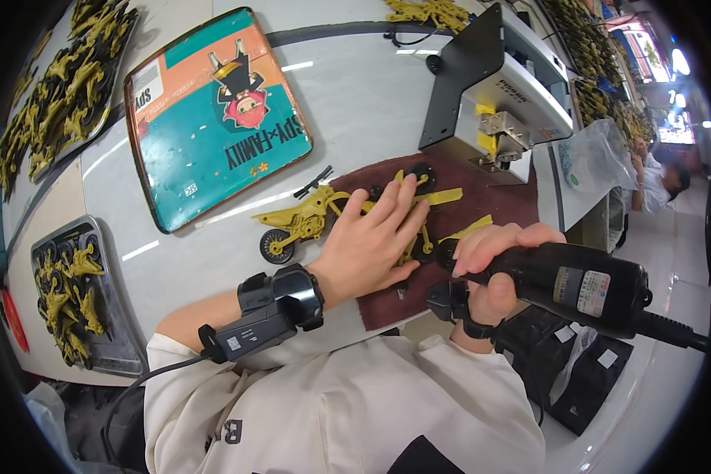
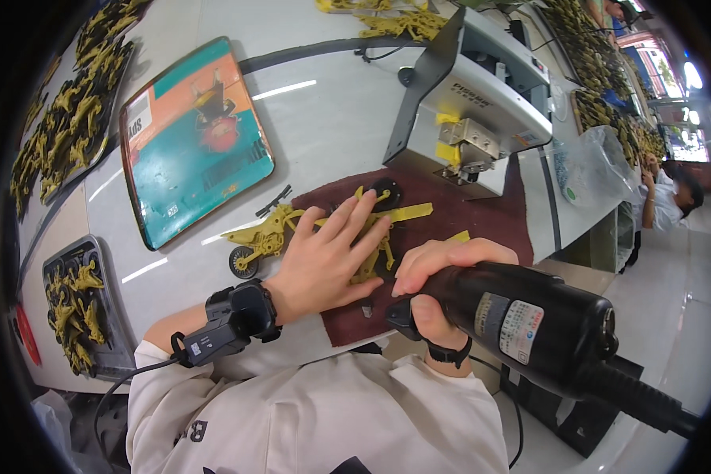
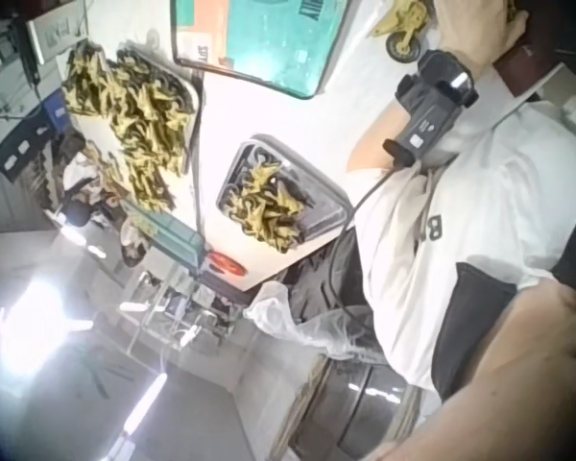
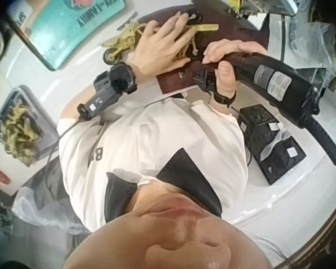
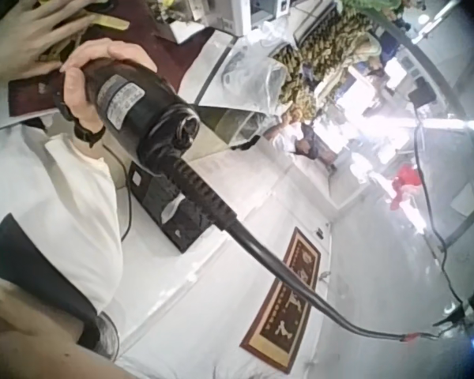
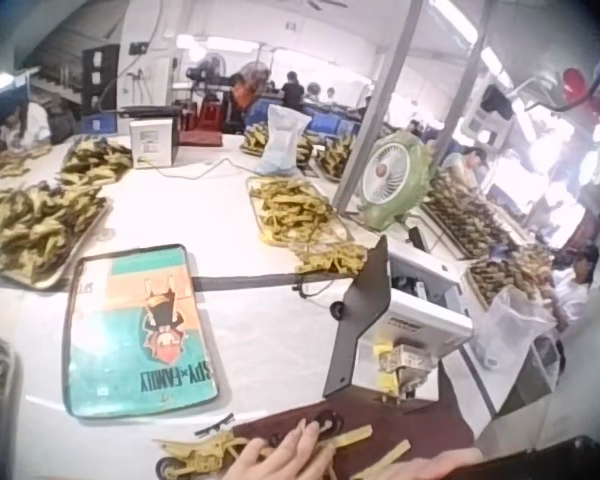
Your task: Assembling and inspecting plastic toy motorcycle parts using hand tools and a small press.
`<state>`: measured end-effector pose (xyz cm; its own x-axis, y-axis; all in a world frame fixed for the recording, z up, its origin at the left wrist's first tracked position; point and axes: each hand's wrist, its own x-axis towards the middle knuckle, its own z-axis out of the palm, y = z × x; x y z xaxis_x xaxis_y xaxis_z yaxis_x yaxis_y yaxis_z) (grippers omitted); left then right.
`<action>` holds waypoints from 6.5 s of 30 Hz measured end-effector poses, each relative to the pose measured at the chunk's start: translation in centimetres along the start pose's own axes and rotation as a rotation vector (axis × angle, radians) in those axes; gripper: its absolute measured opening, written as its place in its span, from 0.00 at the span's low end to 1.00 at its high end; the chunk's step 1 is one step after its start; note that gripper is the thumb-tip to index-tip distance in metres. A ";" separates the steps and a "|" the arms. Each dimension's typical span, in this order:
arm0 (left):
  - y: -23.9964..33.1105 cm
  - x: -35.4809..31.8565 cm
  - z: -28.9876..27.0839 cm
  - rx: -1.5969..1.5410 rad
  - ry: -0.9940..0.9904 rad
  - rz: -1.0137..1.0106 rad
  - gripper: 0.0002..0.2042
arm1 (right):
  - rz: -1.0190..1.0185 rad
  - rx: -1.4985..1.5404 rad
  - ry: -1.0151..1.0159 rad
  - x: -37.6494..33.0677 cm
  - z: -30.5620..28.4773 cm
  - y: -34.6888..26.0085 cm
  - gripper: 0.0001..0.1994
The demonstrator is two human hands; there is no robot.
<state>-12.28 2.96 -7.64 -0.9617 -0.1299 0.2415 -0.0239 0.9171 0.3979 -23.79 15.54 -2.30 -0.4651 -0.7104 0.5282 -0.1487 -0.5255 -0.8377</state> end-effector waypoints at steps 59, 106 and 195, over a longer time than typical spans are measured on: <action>-8.9 -20.3 -17.0 0.302 0.921 -0.876 0.23 | -0.074 -0.068 0.705 1.1 -3.0 -2.5 0.20; -0.5 -0.3 -0.3 -0.058 -0.014 -0.036 0.45 | -0.413 -0.319 0.451 10.9 -2.4 -2.6 0.23; -1.2 -0.3 0.4 -0.207 0.003 -0.044 0.48 | -0.318 -0.329 0.461 9.6 -2.1 -2.2 0.22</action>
<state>-12.07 2.04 -8.59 -0.9601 -0.1696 0.2221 -0.0093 0.8137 0.5812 -29.74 10.88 4.27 -0.6705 -0.2314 0.7049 -0.5662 -0.4543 -0.6877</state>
